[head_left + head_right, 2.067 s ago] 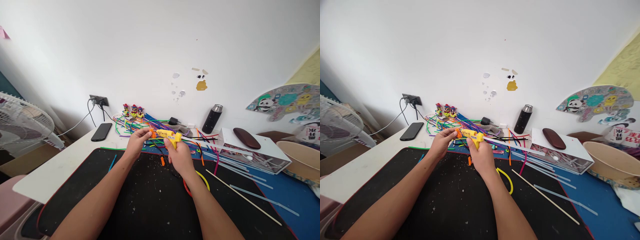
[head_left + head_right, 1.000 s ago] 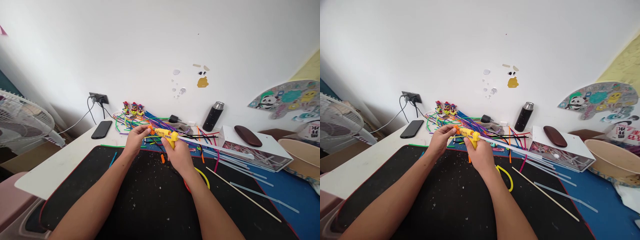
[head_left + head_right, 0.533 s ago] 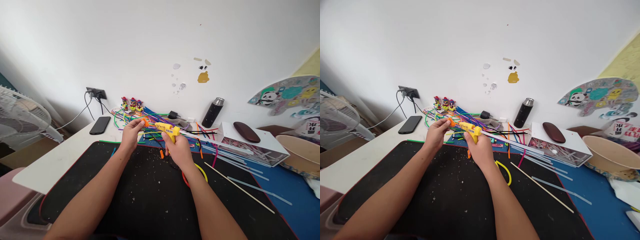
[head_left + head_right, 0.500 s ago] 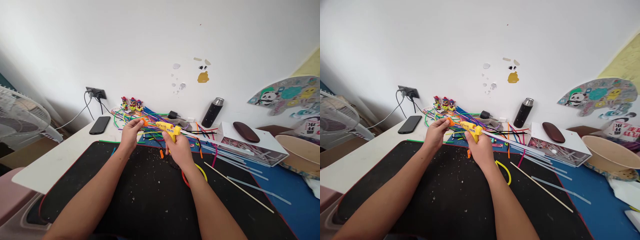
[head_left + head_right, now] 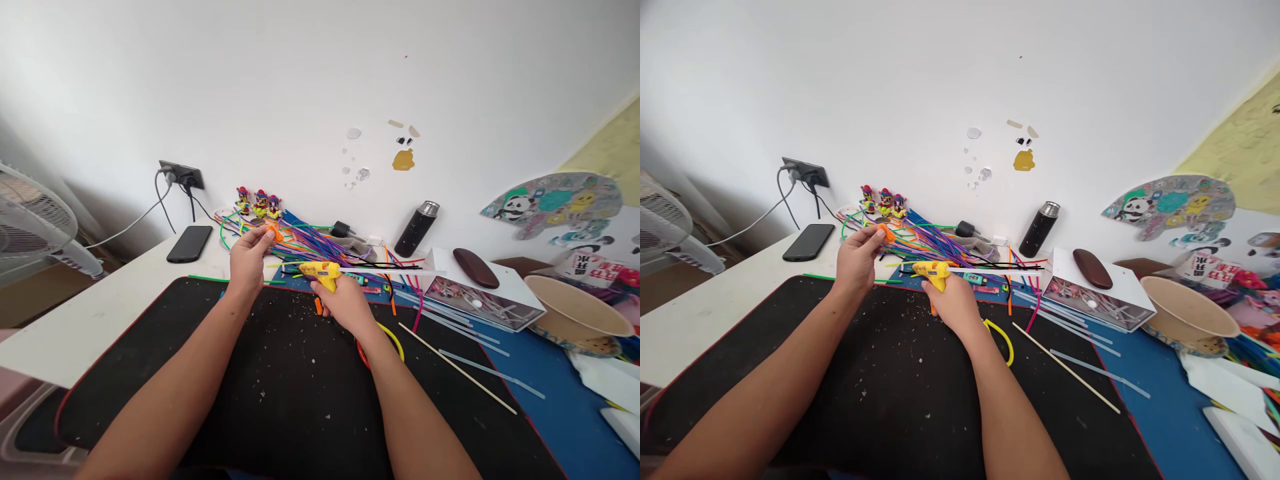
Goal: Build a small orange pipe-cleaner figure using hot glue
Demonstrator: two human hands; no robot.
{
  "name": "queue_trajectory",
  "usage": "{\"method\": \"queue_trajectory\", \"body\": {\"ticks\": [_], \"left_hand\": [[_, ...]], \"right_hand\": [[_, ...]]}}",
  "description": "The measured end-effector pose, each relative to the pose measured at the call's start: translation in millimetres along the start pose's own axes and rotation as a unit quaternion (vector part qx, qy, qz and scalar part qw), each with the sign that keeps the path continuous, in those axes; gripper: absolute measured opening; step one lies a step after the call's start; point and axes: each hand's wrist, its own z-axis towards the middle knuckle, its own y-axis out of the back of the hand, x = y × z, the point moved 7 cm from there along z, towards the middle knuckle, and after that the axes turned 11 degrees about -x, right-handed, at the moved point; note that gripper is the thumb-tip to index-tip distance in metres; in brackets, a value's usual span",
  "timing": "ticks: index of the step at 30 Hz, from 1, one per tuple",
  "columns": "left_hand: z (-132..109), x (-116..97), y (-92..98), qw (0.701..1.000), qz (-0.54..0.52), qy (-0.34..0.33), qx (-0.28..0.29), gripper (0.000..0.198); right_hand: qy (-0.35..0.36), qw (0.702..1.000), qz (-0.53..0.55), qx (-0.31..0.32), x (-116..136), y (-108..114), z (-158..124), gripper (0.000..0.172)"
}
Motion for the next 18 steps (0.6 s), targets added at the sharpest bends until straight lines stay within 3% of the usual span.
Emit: {"method": "queue_trajectory", "body": {"ticks": [4,10,14,18], "left_hand": [[0,-6,-0.7,1.000,0.003,-0.018,0.005,0.044],[-6,-14,-5.3,0.999,-0.016,-0.029,0.014,0.040],[-10,-17,-7.9,0.999,-0.011,-0.042,0.027,0.039],[-11,-21,-7.4,0.998,-0.004,-0.059,0.026,0.038]], "right_hand": [[0.011,0.999,-0.037,0.004,-4,-4,1,0.026],[0.006,1.000,-0.006,0.018,-6,-12,-2,0.035],[0.087,0.996,-0.003,-0.008,11,-16,-7,0.033],[0.140,0.987,-0.069,0.034,26,-30,-18,0.034]]}}
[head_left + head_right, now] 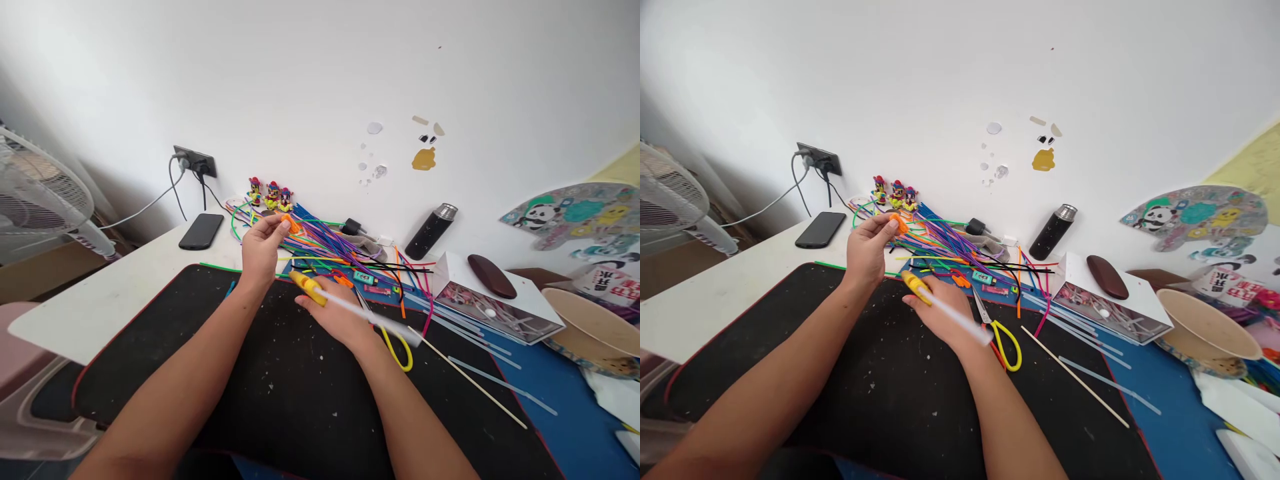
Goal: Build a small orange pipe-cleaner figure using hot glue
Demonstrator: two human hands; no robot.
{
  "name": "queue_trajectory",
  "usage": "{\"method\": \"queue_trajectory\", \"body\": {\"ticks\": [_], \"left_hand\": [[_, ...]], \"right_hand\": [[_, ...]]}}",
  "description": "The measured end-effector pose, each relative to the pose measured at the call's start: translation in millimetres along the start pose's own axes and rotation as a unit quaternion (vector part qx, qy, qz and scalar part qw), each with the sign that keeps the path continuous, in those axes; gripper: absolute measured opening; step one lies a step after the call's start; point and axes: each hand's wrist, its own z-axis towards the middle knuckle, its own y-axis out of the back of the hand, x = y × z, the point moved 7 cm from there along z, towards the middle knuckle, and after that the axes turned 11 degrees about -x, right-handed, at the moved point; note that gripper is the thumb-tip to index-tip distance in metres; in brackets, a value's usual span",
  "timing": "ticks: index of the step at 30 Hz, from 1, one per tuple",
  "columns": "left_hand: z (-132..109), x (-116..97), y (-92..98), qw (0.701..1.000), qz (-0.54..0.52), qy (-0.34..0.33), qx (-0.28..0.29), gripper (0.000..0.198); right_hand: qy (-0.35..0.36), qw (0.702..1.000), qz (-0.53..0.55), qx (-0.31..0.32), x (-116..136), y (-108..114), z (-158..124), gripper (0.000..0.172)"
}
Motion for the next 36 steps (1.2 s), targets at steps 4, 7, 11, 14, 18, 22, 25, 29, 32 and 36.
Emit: {"method": "queue_trajectory", "body": {"ticks": [4,7,11,14,18,22,25,29,32,36], "left_hand": [[0,-2,-2.0,1.000,-0.004,-0.006,0.005,0.038],[0,0,-7.9,1.000,0.004,-0.004,0.028,0.039],[1,4,-17.1,0.998,0.027,-0.004,0.051,0.039],[4,6,-29.3,0.996,0.036,-0.003,0.079,0.041],[14,0,-55.8,0.989,0.051,-0.038,0.136,0.040],[21,-5,-78.2,0.984,0.047,-0.077,0.154,0.034],[21,-4,-90.3,0.979,0.052,-0.091,0.175,0.030],[22,-3,-102.2,0.973,0.059,-0.098,0.201,0.030],[27,-6,-111.8,0.971,0.055,-0.110,0.203,0.027],[33,-2,-127.3,0.970,0.048,-0.105,0.214,0.023]], "right_hand": [[0.056,0.997,-0.030,0.047,14,-15,-5,0.033],[0.073,0.993,-0.046,0.080,15,-28,-8,0.037],[0.090,0.988,-0.043,0.114,12,-38,-10,0.040],[0.086,0.990,0.019,0.110,11,-32,-9,0.047],[0.038,0.994,0.080,0.069,0,-11,-2,0.038],[-0.028,0.999,0.023,0.014,-23,12,8,0.021],[-0.066,0.996,-0.064,-0.001,-40,22,12,0.020],[-0.089,0.988,-0.127,0.015,-50,24,13,0.024],[-0.111,0.984,-0.134,0.038,-53,21,10,0.025],[-0.155,0.974,-0.155,0.065,-65,15,9,0.026]]}}
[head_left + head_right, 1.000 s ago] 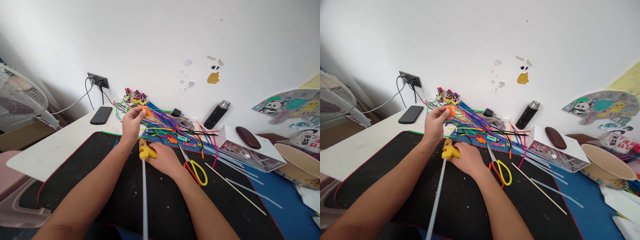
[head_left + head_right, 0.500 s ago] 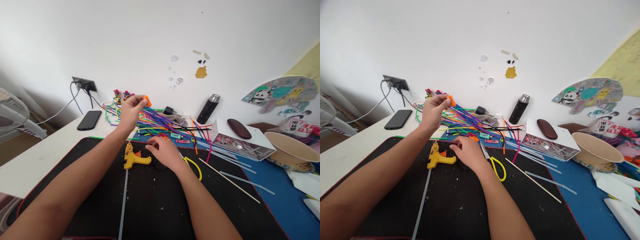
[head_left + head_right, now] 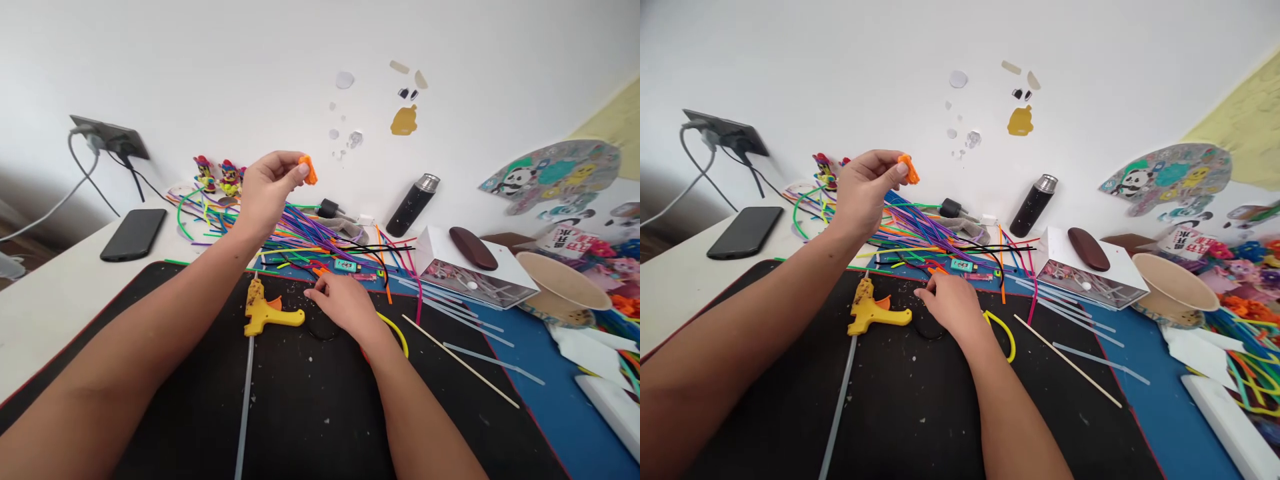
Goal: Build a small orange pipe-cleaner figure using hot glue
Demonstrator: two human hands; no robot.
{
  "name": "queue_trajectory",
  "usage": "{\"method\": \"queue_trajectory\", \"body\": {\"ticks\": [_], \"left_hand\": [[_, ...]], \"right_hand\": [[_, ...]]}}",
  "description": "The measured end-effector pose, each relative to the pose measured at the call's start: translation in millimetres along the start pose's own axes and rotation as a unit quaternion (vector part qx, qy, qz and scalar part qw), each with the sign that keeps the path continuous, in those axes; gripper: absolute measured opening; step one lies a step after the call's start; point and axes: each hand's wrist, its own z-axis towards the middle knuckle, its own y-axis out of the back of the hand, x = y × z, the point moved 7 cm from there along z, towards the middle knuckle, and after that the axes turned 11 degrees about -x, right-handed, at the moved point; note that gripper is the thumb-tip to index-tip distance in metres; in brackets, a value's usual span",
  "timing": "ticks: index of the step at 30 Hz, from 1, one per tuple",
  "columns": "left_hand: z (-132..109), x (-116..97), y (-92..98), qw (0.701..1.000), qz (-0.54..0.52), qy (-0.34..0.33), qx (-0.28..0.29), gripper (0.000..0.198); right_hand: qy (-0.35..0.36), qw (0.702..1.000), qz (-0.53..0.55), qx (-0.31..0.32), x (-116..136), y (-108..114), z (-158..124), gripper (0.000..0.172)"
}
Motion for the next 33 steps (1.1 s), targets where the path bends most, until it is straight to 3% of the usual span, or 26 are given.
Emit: {"method": "queue_trajectory", "body": {"ticks": [3,6,11,16,20,23,28,33], "left_hand": [[7,10,-4.0,1.000,-0.003,0.010,0.012,0.024],[15,15,3.5,1.000,-0.006,0.011,0.004,0.023],[26,4,27.2,1.000,-0.009,-0.003,-0.026,0.022],[29,-6,51.4,0.998,0.006,0.001,-0.055,0.025],[27,-9,61.8,0.998,0.007,-0.004,-0.067,0.023],[19,-7,53.1,0.998,0.009,0.012,-0.055,0.023],[-10,1,13.8,0.996,-0.032,0.085,0.015,0.032],[-38,9,-6.4,0.982,-0.042,0.174,0.065,0.034]], "right_hand": [[-0.016,0.999,-0.029,0.003,-3,-4,6,0.022],[-0.013,0.998,-0.065,0.013,1,-8,12,0.020],[0.001,0.995,-0.094,0.030,8,-7,12,0.017],[0.022,0.997,-0.050,0.063,11,-4,9,0.006],[0.020,0.999,-0.014,0.042,6,-2,7,0.006],[0.027,0.999,0.033,0.032,1,-2,3,0.006],[0.015,0.986,0.163,0.030,-10,-3,4,0.006],[0.003,0.935,0.353,0.024,-12,-1,8,0.004]]}}
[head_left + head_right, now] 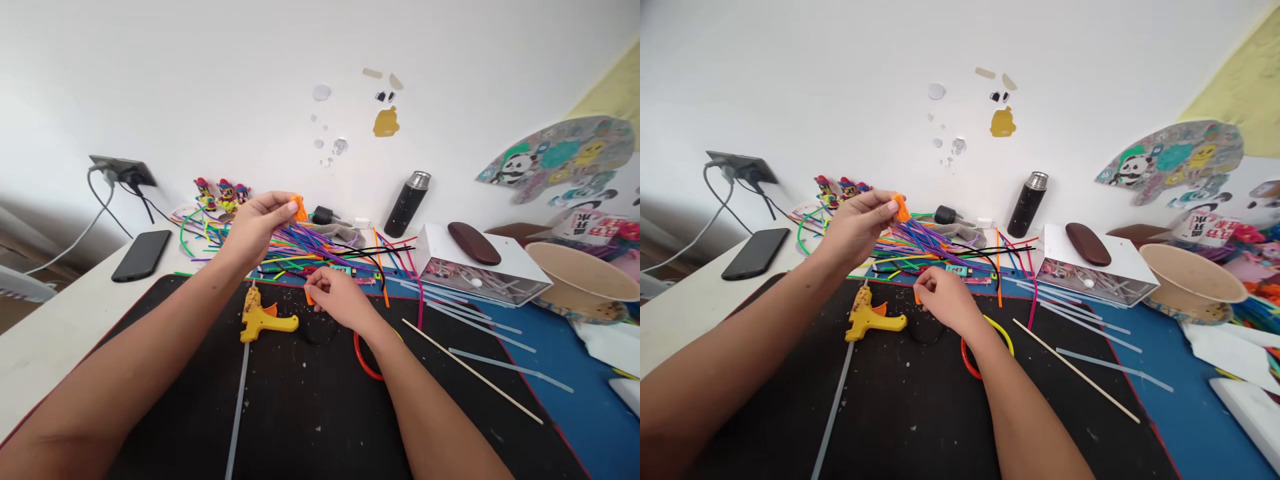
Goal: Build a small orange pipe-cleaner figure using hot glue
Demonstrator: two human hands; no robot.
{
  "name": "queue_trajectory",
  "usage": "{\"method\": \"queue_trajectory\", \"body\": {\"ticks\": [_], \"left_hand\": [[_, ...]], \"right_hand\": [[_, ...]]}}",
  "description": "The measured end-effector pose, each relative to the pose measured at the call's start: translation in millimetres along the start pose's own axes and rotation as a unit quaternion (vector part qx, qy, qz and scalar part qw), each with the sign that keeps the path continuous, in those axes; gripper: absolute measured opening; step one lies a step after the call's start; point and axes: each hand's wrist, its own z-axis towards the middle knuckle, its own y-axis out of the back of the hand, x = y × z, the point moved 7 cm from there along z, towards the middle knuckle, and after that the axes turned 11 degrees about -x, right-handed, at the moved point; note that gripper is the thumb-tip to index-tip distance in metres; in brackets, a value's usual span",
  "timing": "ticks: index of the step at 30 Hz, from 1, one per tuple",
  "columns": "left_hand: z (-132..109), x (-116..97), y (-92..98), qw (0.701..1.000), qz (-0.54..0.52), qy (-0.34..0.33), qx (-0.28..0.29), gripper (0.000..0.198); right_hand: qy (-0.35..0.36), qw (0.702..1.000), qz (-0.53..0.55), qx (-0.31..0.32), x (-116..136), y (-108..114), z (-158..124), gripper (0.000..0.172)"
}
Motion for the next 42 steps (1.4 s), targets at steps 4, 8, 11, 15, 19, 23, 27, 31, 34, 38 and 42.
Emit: {"method": "queue_trajectory", "body": {"ticks": [4,8,11,15,19,23,27,31,34,38,42], "left_hand": [[-17,20,5.7,0.997,0.003,0.071,0.003,0.030],[-36,40,10.7,0.993,0.017,0.118,0.015,0.029],[-45,47,11.7,0.991,0.013,0.131,0.007,0.030],[-55,49,7.9,0.989,0.019,0.143,0.001,0.031],[-60,50,5.8,0.988,0.020,0.153,-0.003,0.036],[-55,50,11.7,0.990,0.024,0.138,-0.006,0.033],[-50,51,20.2,0.992,0.021,0.124,-0.018,0.031],[-48,50,21.1,0.992,0.012,0.124,-0.025,0.032],[-46,45,20.5,0.993,0.006,0.115,-0.027,0.032],[-43,41,22.9,0.994,-0.005,0.110,-0.028,0.032],[-42,38,26.3,0.993,-0.020,0.111,-0.029,0.034]], "right_hand": [[-0.008,0.993,0.112,-0.023,11,5,0,0.004],[0.000,0.982,0.182,-0.049,22,14,1,0.005],[0.009,0.973,0.214,-0.086,23,24,3,0.008],[0.031,0.965,0.227,-0.130,21,34,5,0.015],[0.043,0.962,0.230,-0.143,20,36,5,0.018],[0.058,0.973,0.158,-0.155,21,40,4,0.018],[0.111,0.980,-0.084,-0.145,28,34,-3,0.013],[0.126,0.953,-0.261,-0.085,28,10,-9,0.013],[0.130,0.944,-0.295,-0.065,25,-3,-11,0.015],[0.105,0.943,-0.309,-0.072,21,-9,-7,0.021],[0.084,0.932,-0.346,-0.060,20,-17,0,0.025]]}}
